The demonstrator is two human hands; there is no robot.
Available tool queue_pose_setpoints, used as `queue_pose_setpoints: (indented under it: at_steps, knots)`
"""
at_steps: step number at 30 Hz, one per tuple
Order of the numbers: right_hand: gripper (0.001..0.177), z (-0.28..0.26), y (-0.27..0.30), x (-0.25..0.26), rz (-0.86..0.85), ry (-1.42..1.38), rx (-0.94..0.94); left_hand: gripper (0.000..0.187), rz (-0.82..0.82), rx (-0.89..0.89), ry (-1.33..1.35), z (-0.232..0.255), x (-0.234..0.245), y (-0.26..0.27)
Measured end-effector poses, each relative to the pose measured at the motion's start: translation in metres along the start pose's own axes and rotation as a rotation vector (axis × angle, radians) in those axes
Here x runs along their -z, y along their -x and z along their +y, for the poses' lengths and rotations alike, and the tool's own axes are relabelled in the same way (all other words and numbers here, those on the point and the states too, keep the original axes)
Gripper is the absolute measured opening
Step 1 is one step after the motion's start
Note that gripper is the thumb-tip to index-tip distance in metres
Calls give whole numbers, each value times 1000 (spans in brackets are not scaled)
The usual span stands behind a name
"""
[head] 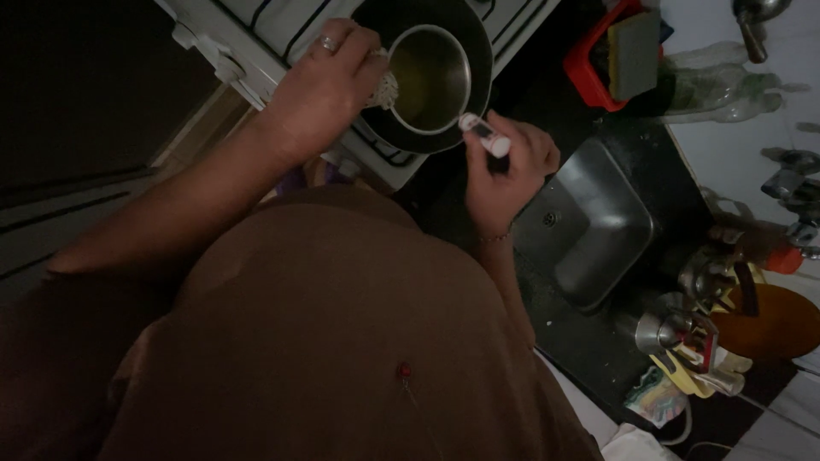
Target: Checking the temperature of melted wax in a pot using a digital thermometer.
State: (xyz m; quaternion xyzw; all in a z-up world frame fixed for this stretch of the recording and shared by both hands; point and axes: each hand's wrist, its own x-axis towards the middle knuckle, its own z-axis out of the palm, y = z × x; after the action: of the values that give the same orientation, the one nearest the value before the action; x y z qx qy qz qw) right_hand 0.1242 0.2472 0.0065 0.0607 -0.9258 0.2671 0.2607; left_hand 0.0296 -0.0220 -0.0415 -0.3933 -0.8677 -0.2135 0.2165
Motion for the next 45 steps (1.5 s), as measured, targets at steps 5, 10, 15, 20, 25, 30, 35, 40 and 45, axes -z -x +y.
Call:
queue_pose_setpoints:
  at_steps: [5,10,15,20,25,30,35,40,45]
  knots:
    - [31,4,1,-11,63,-75,83,44,7,10,-17,-1,1,2]
    - [30,3,0,-7,35,-37,41,41,-28,35,31,1,5,0]
    - [28,14,8,-20,48,-281,-112,40,0,18,10,-1,4,1]
    - [34,1,-3,-10,40,-43,64,42,-40,53,27,1,8,0]
    - [34,6,1,-18,65,-72,44,43,-14,49,36,0,10,2]
    - [35,2,-2,-15,54,-140,84,44,-11,102,86,-2,13,6]
    - [33,11,-4,-21,58,-22,116,40,19,74,92,-5,15,6]
    - [33,5,-2,-22,55,-193,123,42,46,107,169,-3,21,11]
    - [34,10,-1,-31,136,-81,74,51,86,106,232,-1,30,14]
